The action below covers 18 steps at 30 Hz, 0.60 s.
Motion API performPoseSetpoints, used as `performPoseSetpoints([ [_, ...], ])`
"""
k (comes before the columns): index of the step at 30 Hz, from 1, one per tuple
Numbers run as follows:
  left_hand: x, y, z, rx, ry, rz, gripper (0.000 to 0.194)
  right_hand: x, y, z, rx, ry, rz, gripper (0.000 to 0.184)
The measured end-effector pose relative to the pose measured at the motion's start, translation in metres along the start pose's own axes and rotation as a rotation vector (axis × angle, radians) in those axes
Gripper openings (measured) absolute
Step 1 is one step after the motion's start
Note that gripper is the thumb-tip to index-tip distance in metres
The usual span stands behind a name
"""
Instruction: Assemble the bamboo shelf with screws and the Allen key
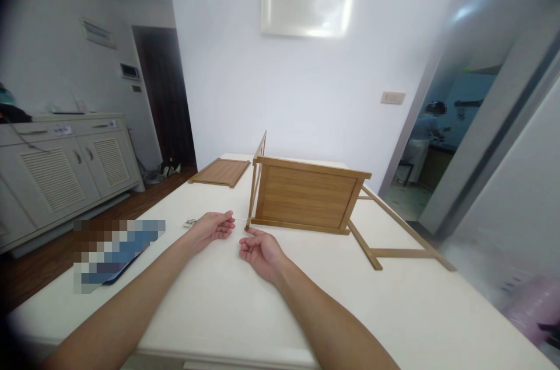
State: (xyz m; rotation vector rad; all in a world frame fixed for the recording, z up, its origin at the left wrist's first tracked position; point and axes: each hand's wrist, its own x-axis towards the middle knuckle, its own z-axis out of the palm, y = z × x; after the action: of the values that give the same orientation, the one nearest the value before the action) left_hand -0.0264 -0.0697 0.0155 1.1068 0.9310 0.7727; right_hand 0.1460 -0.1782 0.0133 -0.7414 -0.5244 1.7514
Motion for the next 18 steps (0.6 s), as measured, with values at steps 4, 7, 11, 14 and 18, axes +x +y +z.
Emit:
performPoseSetpoints([
  [4,0.0,0.0,0.001,0.018,0.023,0.046,0.038,-0.001,0.0,0.0,-0.014,-0.002,-0.004,0.052],
  [7,0.001,-0.002,0.0,0.051,0.023,0.088,0.039,-0.001,0.0,0.001,-0.011,0.006,-0.014,0.054],
  [11,0.005,-0.007,-0.002,0.116,0.024,0.151,0.039,-0.002,0.0,0.003,-0.013,0.018,-0.01,0.056],
  [14,0.01,-0.011,-0.003,0.213,0.089,0.224,0.035,-0.002,-0.001,0.004,-0.01,0.022,-0.004,0.056],
  [18,0.017,-0.014,-0.006,0.451,0.248,0.377,0.023,-0.003,0.0,0.004,-0.013,0.025,-0.008,0.056],
])
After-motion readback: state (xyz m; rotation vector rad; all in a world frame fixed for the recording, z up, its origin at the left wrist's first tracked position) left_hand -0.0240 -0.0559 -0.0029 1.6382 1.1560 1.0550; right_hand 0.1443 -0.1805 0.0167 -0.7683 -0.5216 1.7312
